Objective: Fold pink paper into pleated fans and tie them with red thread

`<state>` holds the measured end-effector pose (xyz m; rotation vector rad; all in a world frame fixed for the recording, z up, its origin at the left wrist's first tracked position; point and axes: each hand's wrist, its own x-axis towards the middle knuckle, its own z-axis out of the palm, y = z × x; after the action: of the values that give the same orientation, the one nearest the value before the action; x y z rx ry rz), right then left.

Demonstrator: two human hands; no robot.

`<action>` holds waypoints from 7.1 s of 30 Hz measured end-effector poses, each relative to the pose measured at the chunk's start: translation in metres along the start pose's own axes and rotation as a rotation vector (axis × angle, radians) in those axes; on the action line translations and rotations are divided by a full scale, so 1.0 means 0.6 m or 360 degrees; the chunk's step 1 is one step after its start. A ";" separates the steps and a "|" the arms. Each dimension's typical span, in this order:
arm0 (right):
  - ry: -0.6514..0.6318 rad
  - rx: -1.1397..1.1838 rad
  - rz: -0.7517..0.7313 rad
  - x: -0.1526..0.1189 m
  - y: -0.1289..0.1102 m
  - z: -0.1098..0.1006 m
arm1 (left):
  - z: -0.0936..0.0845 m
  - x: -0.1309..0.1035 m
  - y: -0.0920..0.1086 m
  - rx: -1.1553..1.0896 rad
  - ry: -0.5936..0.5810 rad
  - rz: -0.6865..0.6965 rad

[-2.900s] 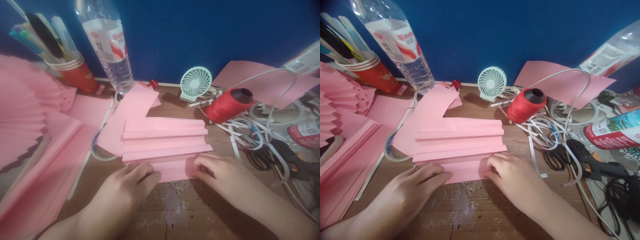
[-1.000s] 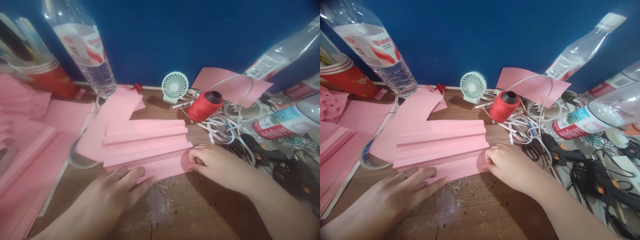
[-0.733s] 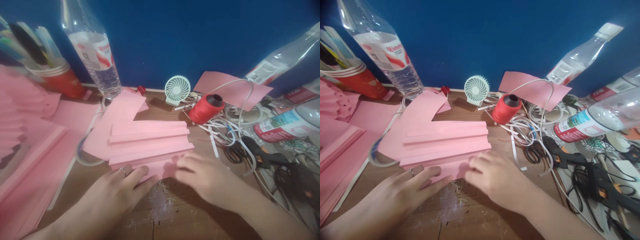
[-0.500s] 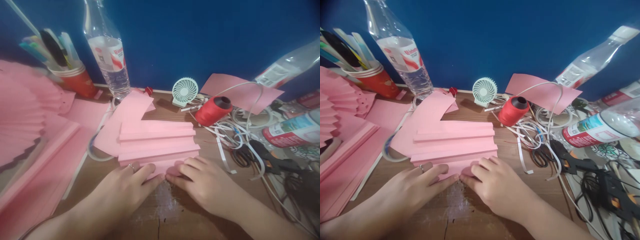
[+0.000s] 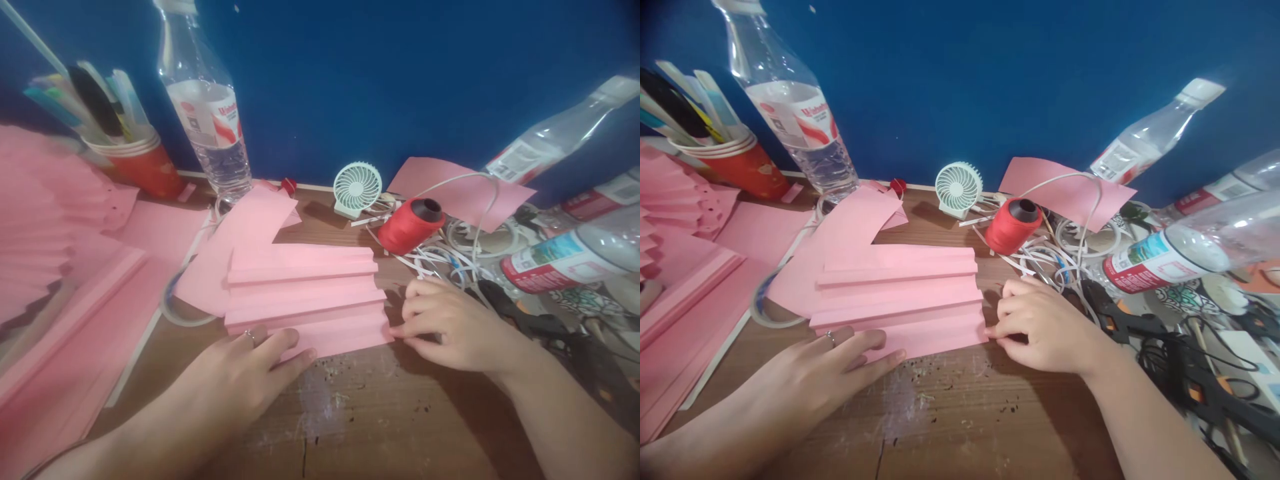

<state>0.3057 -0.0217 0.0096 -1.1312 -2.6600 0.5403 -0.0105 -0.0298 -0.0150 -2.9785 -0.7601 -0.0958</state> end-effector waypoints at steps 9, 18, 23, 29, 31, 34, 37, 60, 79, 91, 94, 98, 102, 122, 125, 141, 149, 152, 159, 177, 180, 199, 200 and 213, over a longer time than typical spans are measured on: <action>0.0840 0.0269 -0.0130 0.017 -0.049 0.042 | 0.002 0.003 -0.004 -0.0178 -0.0069 0.0014; -0.0012 0.0074 -0.0257 0.054 -0.096 0.099 | -0.013 0.021 -0.009 -0.0729 -0.0226 -0.0245; -0.0149 -0.0024 -0.0240 0.055 -0.097 0.099 | -0.033 -0.003 -0.043 -0.0782 -0.0372 -0.0669; -0.0107 -0.0055 -0.0234 0.055 -0.102 0.097 | -0.069 -0.023 0.009 -0.0275 -0.0323 -0.0622; -0.0116 -0.0074 -0.0229 0.057 -0.103 0.099 | -0.063 -0.027 0.049 -0.0133 -0.0107 -0.0269; -0.0121 -0.0122 -0.0235 0.057 -0.101 0.101 | -0.037 -0.039 0.086 -0.0009 -0.0036 -0.0246; -0.0115 -0.0158 -0.0271 0.057 -0.098 0.103 | -0.017 -0.054 0.086 0.0028 -0.0098 -0.0290; -0.0028 -0.0028 -0.0261 0.061 -0.103 0.102 | -0.035 -0.035 0.046 -0.0172 -0.0171 -0.0276; 0.0311 -0.0410 0.0133 -0.068 -0.011 0.040 | -0.057 -0.090 0.049 0.0018 -0.0091 -0.0532; 0.0270 -0.0286 0.0132 0.046 -0.115 0.069 | -0.048 0.021 0.042 -0.0080 -0.0093 -0.0551; 0.0235 -0.0198 0.0183 0.053 -0.114 0.077 | -0.036 0.019 0.037 -0.0188 -0.0066 -0.0535; 0.0248 -0.0146 0.0125 0.053 -0.107 0.088 | -0.025 0.011 0.033 -0.0259 -0.0053 -0.0471; 0.0278 -0.0182 0.0066 0.054 -0.103 0.098 | -0.013 0.010 0.028 -0.0237 -0.0051 -0.0396; 0.0408 -0.0355 -0.0020 0.048 -0.096 0.105 | -0.009 0.015 0.020 -0.0376 0.0037 -0.0384; 0.0545 -0.0468 -0.0072 0.049 -0.098 0.098 | -0.010 0.015 0.015 -0.0273 0.0160 -0.0345; 0.0678 -0.0126 0.0011 0.036 -0.201 -0.087 | -0.239 0.018 0.028 -0.0962 0.0115 -0.0834; 0.1054 -0.0781 -0.0210 0.060 -0.196 -0.082 | -0.250 0.019 0.029 -0.0581 0.0487 -0.0661; 0.0994 -0.0843 -0.0255 0.052 -0.195 -0.073 | -0.243 0.015 0.029 -0.0766 0.0493 -0.0752; 0.0580 -0.0198 0.0230 0.017 -0.198 -0.100 | -0.223 0.028 0.006 -0.1255 0.0140 -0.0823; 0.0390 -0.0489 0.0168 0.077 -0.098 0.064 | -0.023 0.023 -0.010 -0.0420 0.0093 -0.0583; 0.0393 -0.0461 0.0204 0.075 -0.096 0.070 | -0.019 0.022 -0.010 -0.0486 0.0089 -0.0595; 0.0448 -0.0576 -0.0250 0.058 -0.109 0.100 | -0.022 -0.014 0.020 0.0215 0.0053 -0.0141; 0.0433 -0.0587 -0.0248 0.056 -0.110 0.097 | -0.019 -0.017 0.022 0.0222 0.0061 -0.0141; 0.0169 -0.0253 -0.0144 0.046 -0.029 0.057 | -0.018 -0.021 -0.013 0.0112 0.0114 -0.0243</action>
<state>0.2645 -0.0216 -0.0135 -1.0419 -2.6842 0.2496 -0.0257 -0.0300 -0.0049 -2.8308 -0.9599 -0.1783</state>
